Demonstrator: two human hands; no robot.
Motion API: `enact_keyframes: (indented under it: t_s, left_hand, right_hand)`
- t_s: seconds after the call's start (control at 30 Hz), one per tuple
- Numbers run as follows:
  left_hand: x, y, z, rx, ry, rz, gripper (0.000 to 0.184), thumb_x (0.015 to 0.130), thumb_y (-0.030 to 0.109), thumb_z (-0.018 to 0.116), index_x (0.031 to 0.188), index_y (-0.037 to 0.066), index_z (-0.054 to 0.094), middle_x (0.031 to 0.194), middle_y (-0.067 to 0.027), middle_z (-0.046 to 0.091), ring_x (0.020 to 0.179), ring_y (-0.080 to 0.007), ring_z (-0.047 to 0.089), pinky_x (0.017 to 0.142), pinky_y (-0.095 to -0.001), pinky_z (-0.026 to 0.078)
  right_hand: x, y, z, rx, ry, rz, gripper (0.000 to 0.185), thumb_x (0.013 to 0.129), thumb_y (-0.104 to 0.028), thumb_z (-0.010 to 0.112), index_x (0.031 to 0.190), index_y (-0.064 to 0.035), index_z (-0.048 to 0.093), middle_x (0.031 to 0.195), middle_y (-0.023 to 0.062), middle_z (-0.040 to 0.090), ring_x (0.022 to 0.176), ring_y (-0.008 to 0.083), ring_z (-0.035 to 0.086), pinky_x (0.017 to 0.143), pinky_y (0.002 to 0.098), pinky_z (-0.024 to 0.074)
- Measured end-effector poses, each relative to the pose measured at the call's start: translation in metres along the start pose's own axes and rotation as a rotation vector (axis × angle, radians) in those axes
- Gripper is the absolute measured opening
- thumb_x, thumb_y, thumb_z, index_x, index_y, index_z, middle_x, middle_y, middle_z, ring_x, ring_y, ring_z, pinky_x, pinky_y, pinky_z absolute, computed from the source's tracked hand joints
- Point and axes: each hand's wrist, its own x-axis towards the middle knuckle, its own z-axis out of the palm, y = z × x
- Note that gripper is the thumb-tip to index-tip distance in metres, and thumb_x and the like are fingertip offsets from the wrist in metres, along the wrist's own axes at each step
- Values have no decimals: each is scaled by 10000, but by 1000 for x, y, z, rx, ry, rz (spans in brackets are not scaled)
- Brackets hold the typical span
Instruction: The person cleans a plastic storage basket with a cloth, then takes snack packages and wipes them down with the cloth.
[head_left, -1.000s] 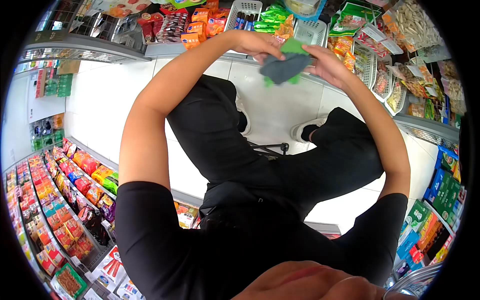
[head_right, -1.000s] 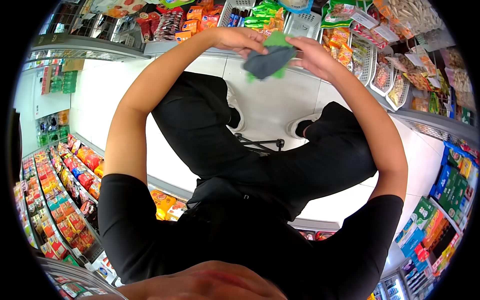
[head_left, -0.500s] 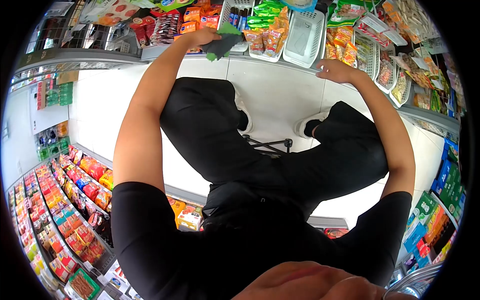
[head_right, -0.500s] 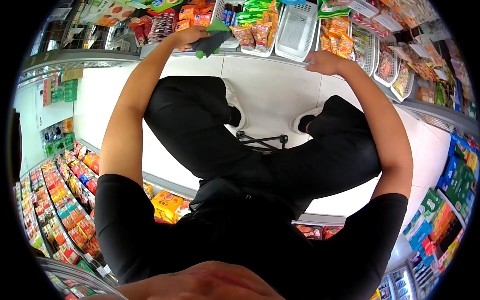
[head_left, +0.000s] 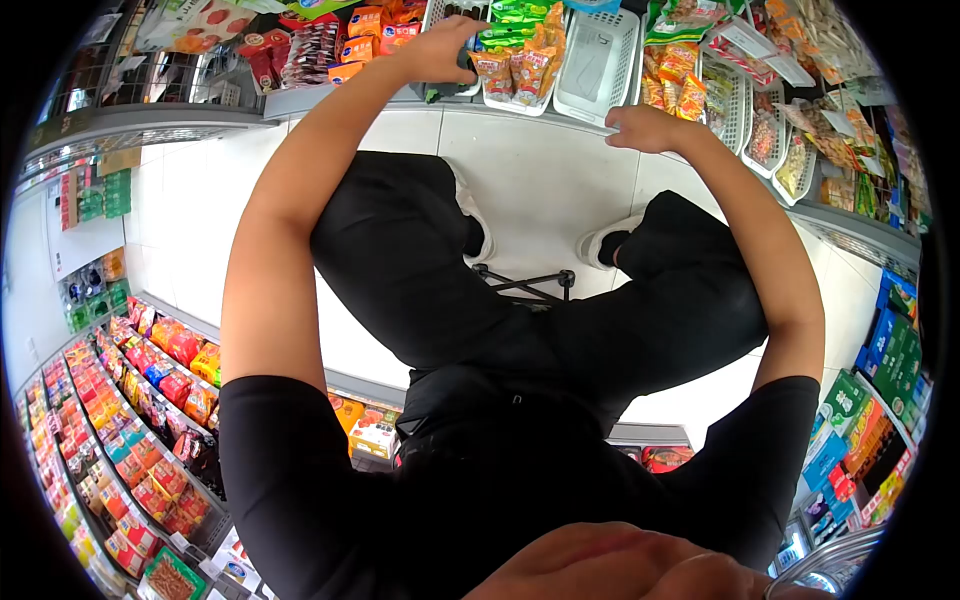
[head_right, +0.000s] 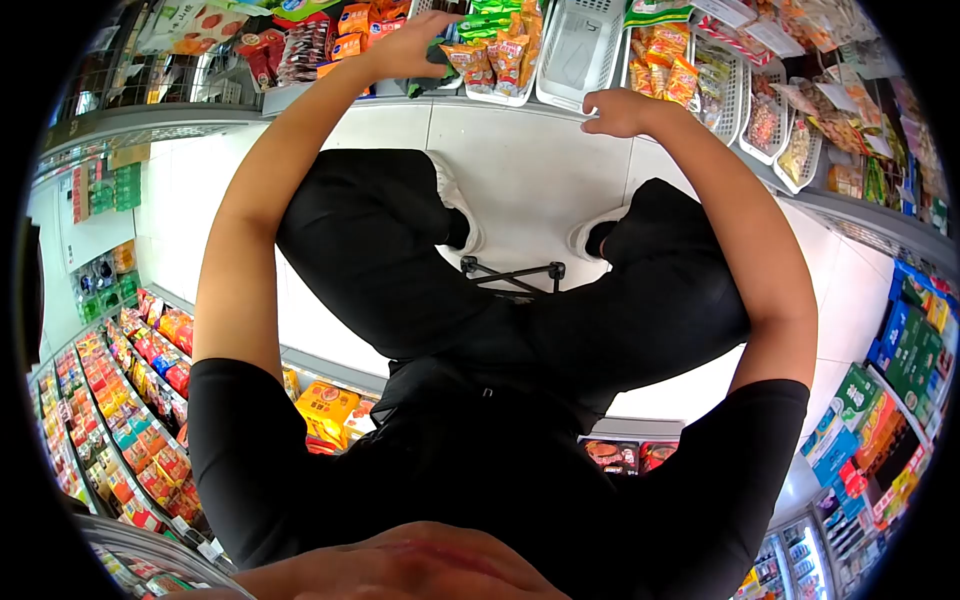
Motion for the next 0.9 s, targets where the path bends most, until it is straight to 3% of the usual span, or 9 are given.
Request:
enact_keyframes:
  t_s: [0.1, 0.23, 0.27, 0.37, 0.43, 0.53, 0.67, 0.77, 0.9]
  left_hand:
    - [8, 11, 11, 90, -135, -16, 877, 750, 376, 806, 1480, 102, 403, 1380, -191, 515, 1263, -363, 528, 1053, -431, 454]
    - [26, 22, 14, 120, -301, -102, 795, 820, 396, 761, 1466, 78, 424, 1375, -193, 538, 1258, -343, 544, 1028, -437, 471]
    - [32, 27, 13, 89, -368, -179, 742, 860, 384, 730, 1459, 69, 427, 1327, -201, 578, 1204, -349, 586, 999, -449, 484]
    - [41, 14, 32, 8, -419, -196, 713, 831, 377, 737, 1409, 55, 472, 1208, -192, 643, 1169, -351, 610, 954, -450, 506]
    - [42, 12, 35, 48, -436, -186, 694, 854, 344, 734, 1422, 50, 462, 1183, -203, 657, 1130, -365, 625, 953, -451, 502]
    - [39, 9, 31, 99, -389, -119, 627, 859, 305, 739, 1380, 42, 510, 1161, -200, 670, 1096, -363, 641, 945, -449, 506]
    - [28, -10, 24, 56, -277, 39, 481, 856, 262, 739, 1262, 39, 609, 1144, -177, 680, 1063, -349, 655, 928, -431, 512]
    - [26, 11, -22, -1, -343, -40, 414, 863, 227, 736, 1221, 46, 633, 1150, -164, 680, 1042, -337, 660, 913, -402, 513]
    - [20, 10, -59, -127, -385, 31, 401, 876, 208, 737, 1226, 44, 632, 1123, -144, 691, 1013, -289, 665, 891, -370, 512]
  right_hand:
    - [2, -6, -4, -6, -13, 12, 535, 918, -439, 622, 1271, -39, 588, 1191, 222, 657, 1125, 369, 621, 958, 436, 487]
    - [4, -16, -8, -14, -32, 24, 537, 921, -443, 614, 1274, -40, 587, 1198, 218, 655, 1132, 366, 618, 964, 432, 484]
    - [3, -16, -8, -6, -39, 24, 537, 921, -442, 614, 1274, -39, 588, 1199, 220, 654, 1132, 366, 618, 964, 432, 484]
    - [1, -11, -4, -7, -34, 9, 517, 928, -425, 614, 1269, -37, 589, 1155, 217, 661, 1088, 355, 631, 933, 428, 494]
    - [3, 1, 3, -46, 3, -34, 478, 944, -394, 614, 1260, -36, 587, 1062, 203, 680, 999, 333, 657, 870, 419, 516]
    - [2, 11, 2, -22, -12, -24, 521, 921, -434, 618, 1250, -30, 605, 1184, 233, 655, 1119, 376, 621, 959, 436, 487]
    - [-3, 16, -1, -26, -3, 7, 510, 918, -418, 627, 1238, -22, 614, 1194, 236, 653, 1131, 379, 619, 966, 439, 486]
    - [-4, 22, 2, -50, 44, -3, 496, 915, -413, 628, 1220, -21, 626, 1195, 237, 654, 1136, 379, 619, 970, 437, 487]
    - [-5, 26, 8, -109, 62, 29, 497, 910, -402, 622, 1222, -15, 634, 1184, 227, 662, 1137, 378, 616, 973, 432, 488]
